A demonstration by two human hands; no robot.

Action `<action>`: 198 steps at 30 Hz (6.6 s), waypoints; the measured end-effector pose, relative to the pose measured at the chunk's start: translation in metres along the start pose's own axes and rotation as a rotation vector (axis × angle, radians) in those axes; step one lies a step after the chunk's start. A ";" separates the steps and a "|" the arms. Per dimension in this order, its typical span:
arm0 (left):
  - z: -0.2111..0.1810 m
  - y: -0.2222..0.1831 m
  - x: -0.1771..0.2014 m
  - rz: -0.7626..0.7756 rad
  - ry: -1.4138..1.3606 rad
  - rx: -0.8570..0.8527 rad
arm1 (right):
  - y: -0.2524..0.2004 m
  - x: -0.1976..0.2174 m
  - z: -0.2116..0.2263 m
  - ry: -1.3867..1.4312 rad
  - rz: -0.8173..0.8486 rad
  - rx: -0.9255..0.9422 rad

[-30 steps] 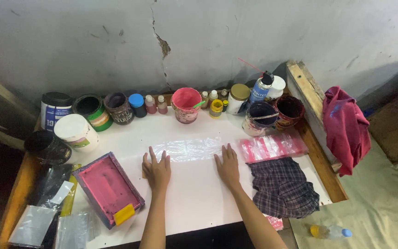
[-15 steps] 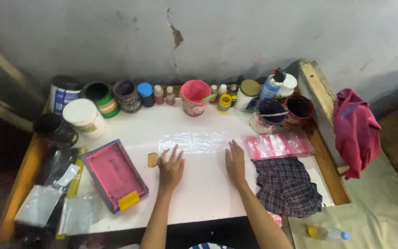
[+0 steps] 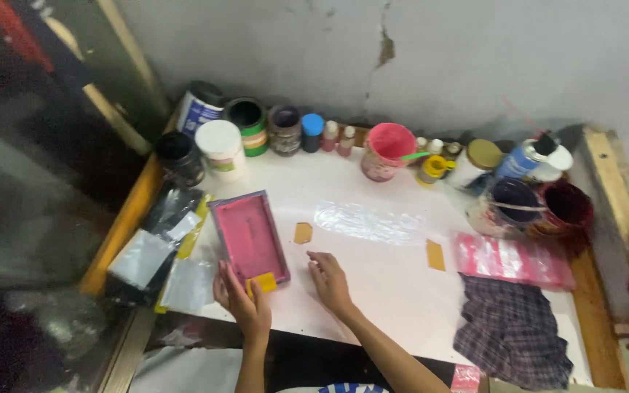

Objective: Applying and spreading ink onto a screen printing frame using a scraper tool on a workbench.

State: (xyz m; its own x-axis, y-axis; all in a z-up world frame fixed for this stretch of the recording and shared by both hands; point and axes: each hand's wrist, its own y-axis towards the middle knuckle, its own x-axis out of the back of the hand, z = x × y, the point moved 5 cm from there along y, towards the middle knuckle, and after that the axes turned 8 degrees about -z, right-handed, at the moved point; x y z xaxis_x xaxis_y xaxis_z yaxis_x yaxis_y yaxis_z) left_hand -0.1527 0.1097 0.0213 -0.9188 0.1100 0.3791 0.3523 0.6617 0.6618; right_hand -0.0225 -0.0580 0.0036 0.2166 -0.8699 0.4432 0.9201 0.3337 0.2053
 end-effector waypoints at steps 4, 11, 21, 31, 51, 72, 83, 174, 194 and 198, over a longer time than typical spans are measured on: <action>0.028 -0.002 -0.008 0.087 -0.022 0.220 | 0.006 -0.041 0.010 0.025 0.058 -0.012; 0.032 -0.003 -0.009 0.125 -0.041 0.276 | 0.004 -0.054 -0.005 -0.033 0.069 0.041; 0.048 -0.015 -0.014 0.130 -0.147 0.258 | -0.001 -0.059 -0.009 -0.110 0.149 0.120; -0.031 -0.030 -0.043 0.219 -0.299 0.186 | -0.023 0.018 -0.024 -0.028 -0.053 -0.007; -0.173 -0.110 -0.223 0.829 -0.440 0.025 | -0.018 0.190 -0.157 -0.376 -0.480 -0.355; -0.174 -0.120 -0.227 0.980 -0.286 -0.151 | -0.021 0.202 -0.107 -0.353 -0.568 -0.412; -0.179 -0.118 -0.222 0.999 -0.287 -0.178 | -0.024 0.199 -0.098 -0.351 -0.587 -0.427; -0.145 -0.127 -0.233 0.754 -0.442 0.114 | -0.020 0.310 -0.042 0.036 -0.693 -0.199; -0.141 -0.128 -0.237 0.650 -0.479 0.048 | -0.060 0.251 -0.088 0.296 -1.006 -0.610; -0.140 -0.131 -0.238 0.654 -0.485 0.052 | -0.070 0.258 -0.078 0.117 -0.942 -0.654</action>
State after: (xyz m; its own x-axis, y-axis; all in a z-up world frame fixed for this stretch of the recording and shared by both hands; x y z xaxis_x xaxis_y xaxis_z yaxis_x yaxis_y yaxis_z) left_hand 0.0449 -0.1067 -0.0654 -0.5089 0.7870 0.3487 0.8466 0.3844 0.3680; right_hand -0.0053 -0.3342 0.0354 -0.6485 -0.7141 0.2637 0.7192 -0.6883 -0.0951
